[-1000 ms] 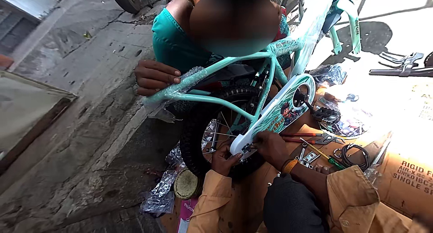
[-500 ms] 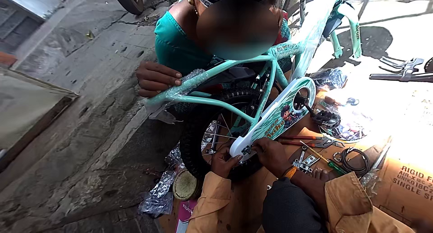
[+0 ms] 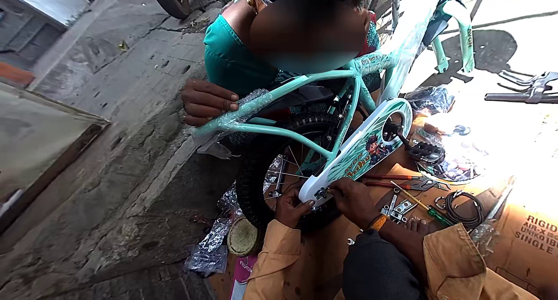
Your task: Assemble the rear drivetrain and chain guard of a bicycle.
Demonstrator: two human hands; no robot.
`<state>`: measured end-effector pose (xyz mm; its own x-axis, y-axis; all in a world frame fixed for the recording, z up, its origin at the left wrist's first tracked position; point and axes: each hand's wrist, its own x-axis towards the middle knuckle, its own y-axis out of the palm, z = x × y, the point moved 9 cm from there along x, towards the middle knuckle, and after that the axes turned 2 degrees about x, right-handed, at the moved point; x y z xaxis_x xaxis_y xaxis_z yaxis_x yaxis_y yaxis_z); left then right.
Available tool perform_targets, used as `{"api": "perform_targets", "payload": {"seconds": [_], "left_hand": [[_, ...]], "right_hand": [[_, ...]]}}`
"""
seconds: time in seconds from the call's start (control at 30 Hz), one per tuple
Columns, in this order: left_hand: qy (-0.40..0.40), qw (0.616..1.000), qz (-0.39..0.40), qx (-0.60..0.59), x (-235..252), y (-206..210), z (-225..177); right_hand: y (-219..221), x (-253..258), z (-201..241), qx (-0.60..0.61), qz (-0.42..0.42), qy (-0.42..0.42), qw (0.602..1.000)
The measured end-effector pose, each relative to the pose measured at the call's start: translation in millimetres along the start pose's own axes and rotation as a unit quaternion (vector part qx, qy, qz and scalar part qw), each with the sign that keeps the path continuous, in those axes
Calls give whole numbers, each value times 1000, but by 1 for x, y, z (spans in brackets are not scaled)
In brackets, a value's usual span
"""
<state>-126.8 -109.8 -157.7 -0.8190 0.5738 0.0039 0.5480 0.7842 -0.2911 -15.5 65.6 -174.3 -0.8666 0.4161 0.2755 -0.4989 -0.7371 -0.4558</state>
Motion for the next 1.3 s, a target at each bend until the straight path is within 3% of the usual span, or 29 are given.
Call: {"api": "perform_targets", "payload": {"seconds": [0.17, 0.37, 0.73, 0.97, 1.13, 1.3], "left_hand": [[-1, 1000, 3, -2, 0, 1, -2], [-6, 1000, 3, -6, 0, 2, -2], [-5, 1000, 0, -12, -2, 2, -3], [-6, 1000, -8, -5, 0, -2, -4], [-5, 1000, -7, 5, 0, 0, -4], [-1, 1000, -9, 11, 0, 0, -3]], "right_hand": [[-1, -3, 21, -75, -6, -110, 991], [-1, -4, 25, -90, -11, -140, 986], [1, -3, 7, -2, -22, -13, 1000], [11, -2, -11, 69, 43, 192, 978], [17, -3, -11, 47, 93, 223, 969], [16, 1, 2, -44, 162, 173, 971]]}}
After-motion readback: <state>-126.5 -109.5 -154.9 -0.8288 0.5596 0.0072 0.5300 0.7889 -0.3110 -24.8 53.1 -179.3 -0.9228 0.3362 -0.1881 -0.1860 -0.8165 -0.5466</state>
